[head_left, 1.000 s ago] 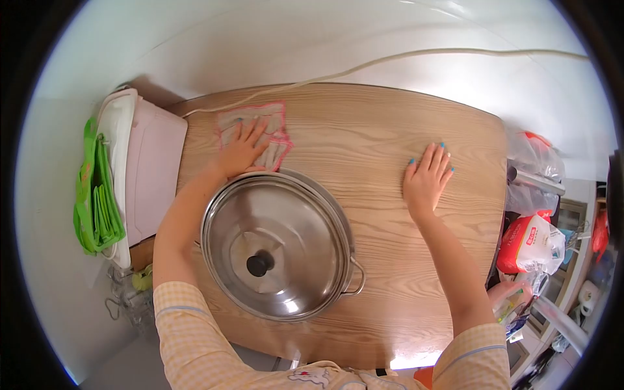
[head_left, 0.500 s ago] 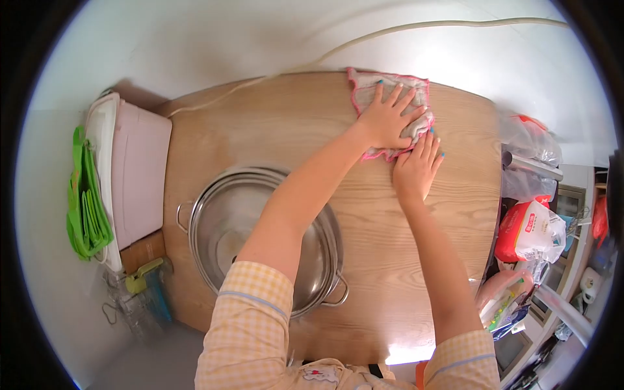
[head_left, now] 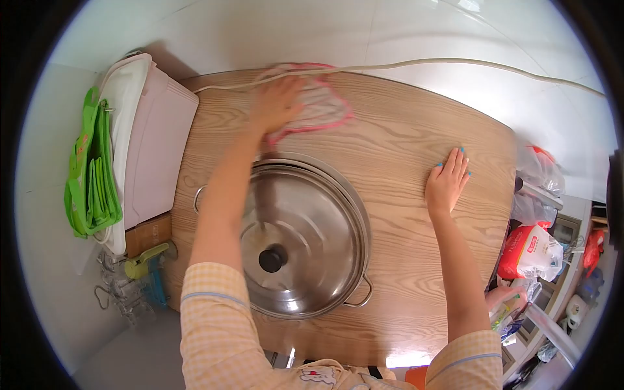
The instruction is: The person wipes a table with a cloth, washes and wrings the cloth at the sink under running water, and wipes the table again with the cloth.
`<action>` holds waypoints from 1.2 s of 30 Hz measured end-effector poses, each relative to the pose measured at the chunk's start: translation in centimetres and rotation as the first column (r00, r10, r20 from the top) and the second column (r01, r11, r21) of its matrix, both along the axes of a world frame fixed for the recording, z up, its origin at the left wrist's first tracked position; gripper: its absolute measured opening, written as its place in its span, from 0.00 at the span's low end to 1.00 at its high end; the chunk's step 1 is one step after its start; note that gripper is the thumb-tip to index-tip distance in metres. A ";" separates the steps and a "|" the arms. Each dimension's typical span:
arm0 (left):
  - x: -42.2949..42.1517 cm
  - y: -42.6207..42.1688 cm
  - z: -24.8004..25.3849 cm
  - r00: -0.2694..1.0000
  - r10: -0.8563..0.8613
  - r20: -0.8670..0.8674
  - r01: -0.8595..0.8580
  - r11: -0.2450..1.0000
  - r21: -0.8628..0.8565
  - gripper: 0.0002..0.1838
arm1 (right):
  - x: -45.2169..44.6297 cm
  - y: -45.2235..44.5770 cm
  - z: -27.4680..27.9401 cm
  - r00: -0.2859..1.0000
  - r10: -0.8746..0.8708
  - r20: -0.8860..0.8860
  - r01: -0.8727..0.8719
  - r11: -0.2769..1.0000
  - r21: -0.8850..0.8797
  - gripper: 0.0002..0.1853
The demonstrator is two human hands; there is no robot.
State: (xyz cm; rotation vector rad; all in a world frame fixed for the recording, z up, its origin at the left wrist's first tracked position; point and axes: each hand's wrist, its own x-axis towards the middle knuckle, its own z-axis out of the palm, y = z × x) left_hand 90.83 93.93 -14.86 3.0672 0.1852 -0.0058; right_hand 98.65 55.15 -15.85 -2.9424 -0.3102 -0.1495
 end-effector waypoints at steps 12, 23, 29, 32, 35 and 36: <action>-11.7 11.5 -1.7 0.982 0.179 0.054 -0.183 0.980 0.074 0.33 | -0.2 0.1 -0.4 0.999 0.017 0.041 -0.016 1.000 -0.023 0.28; -0.2 -2.2 1.3 0.872 -0.454 -0.181 0.472 0.879 0.066 0.39 | -0.2 0.2 -0.6 0.992 0.036 0.117 -0.030 0.998 -0.051 0.28; 7.0 -12.3 2.1 0.665 -0.732 -0.149 0.744 0.667 0.042 0.43 | -0.2 0.2 -0.7 0.991 0.030 0.127 -0.026 0.999 -0.029 0.27; 7.7 -17.2 0.8 0.753 -0.657 -0.036 0.658 0.749 0.081 0.42 | 0.1 0.1 -0.6 0.996 -0.006 0.087 -0.006 0.992 0.126 0.29; 7.0 -21.1 -0.4 0.908 -0.415 0.058 0.408 0.907 0.101 0.41 | 0.6 -0.3 -0.2 1.000 0.016 0.014 -0.021 0.906 0.422 0.32; 6.6 -22.7 -0.7 0.959 -0.275 0.074 0.266 0.957 0.114 0.41 | 0.3 -1.0 -0.1 0.998 0.055 -0.008 -0.041 0.828 0.560 0.34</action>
